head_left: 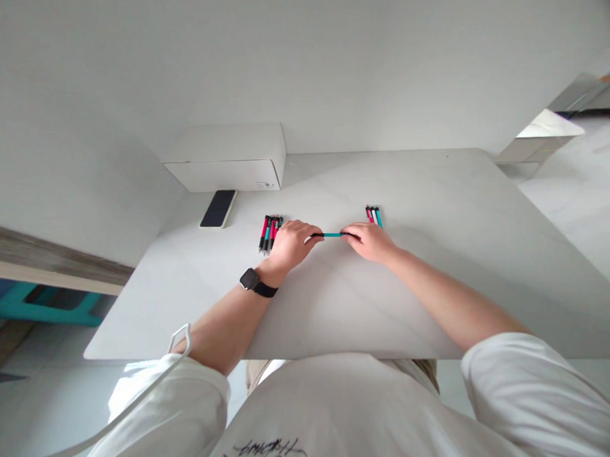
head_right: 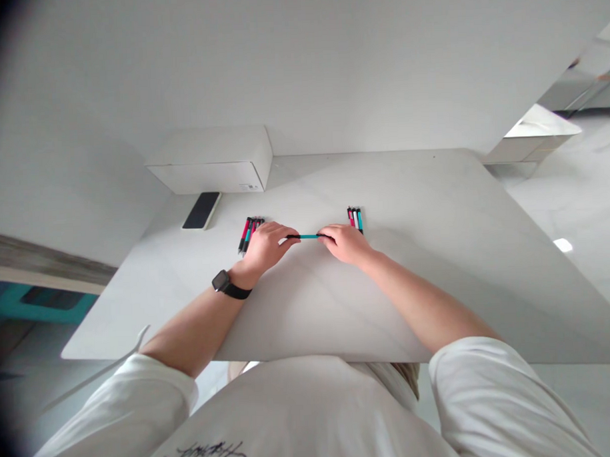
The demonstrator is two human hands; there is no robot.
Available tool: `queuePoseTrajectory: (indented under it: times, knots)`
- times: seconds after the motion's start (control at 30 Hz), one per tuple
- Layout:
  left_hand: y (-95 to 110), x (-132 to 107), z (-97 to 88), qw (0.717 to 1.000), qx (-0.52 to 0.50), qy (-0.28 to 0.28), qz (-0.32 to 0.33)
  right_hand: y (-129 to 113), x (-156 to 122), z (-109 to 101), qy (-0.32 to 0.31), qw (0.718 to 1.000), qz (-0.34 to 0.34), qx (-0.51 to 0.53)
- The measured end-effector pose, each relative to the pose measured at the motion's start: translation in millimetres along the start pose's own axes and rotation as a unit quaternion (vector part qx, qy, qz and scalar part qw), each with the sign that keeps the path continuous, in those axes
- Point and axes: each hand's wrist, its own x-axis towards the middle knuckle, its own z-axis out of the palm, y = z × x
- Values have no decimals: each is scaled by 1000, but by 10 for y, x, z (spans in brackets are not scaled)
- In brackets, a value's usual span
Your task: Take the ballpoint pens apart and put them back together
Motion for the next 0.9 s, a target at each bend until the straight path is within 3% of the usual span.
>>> queuePoseTrajectory:
  times: [0.47, 0.7, 0.9]
  knots:
    - [-34, 22, 59, 998, -42, -24, -29, -36, 4, -5, 12, 998, 3, -54]
    - [-6, 8, 36, 1000, 2, 20, -23, -142, 2, -22, 25, 999, -2, -26]
    - [85, 0, 32, 1000, 15, 11, -1, -203, 40, 25, 31, 999, -6, -24]
